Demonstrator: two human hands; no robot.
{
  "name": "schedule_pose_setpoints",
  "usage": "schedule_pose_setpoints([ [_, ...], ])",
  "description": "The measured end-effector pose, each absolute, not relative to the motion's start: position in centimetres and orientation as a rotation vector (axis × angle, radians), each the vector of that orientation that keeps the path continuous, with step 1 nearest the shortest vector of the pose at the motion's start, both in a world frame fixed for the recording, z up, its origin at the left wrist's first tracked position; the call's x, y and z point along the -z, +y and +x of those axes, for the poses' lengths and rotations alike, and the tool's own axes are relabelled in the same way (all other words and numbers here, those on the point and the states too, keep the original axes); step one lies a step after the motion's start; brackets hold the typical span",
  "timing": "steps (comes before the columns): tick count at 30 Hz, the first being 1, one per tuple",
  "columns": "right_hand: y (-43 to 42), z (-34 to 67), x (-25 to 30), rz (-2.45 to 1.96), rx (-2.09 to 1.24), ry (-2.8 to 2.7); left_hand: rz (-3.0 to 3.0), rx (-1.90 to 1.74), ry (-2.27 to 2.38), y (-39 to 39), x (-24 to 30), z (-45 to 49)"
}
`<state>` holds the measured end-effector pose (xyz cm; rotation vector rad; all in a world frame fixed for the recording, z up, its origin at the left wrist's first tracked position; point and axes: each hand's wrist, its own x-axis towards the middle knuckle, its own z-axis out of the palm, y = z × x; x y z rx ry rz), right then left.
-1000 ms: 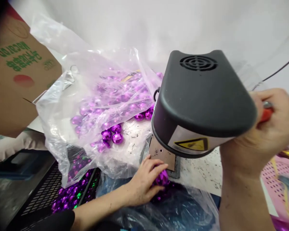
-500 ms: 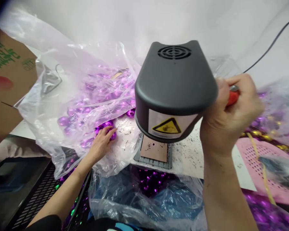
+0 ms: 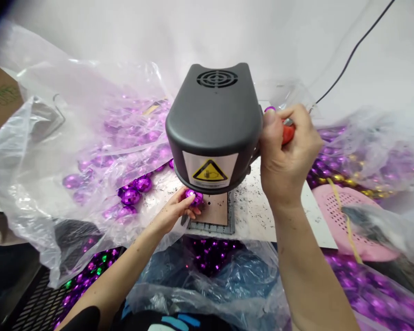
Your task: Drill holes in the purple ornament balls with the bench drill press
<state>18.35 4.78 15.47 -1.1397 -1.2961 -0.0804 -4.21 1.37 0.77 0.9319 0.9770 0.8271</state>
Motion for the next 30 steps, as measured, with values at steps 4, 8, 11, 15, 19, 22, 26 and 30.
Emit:
schedule_pose_setpoints([
  [4, 4.7, 18.1, -15.5, -1.125, 0.069, -1.279, 1.144, -0.824, 1.103, 1.5, -0.2, -3.5],
  [8, 4.8, 18.1, -15.5, -1.119, 0.067, -1.276, 1.48, -0.84, 1.227, 1.4, -0.2, -2.8],
  [11, 4.7, 18.1, -15.5, -1.121, 0.065, -1.277, 1.697, -0.781, 1.295, 1.2, -0.4, -2.0],
  [15, 4.6, 18.1, -15.5, -1.112, 0.061, -1.282, 1.919, -0.87, 1.366, 0.8, 0.3, -0.9],
  [19, 4.6, 18.1, -15.5, -1.103, 0.061, -1.277, 2.027, -1.084, 1.403, 0.6, 1.8, -0.5],
  [22, 4.6, 18.1, -15.5, -1.091, 0.065, -1.283, 2.074, -1.14, 1.345, 0.5, 2.4, -0.5],
  [26, 4.6, 18.1, -15.5, -1.094, 0.099, -1.291, 2.112, -1.038, 1.306, 0.5, 2.7, -0.1],
  [30, 4.3, 18.2, -15.8, -1.144, 0.079, -1.307, 2.062, -0.932, 1.311, 0.4, 2.7, 0.1],
])
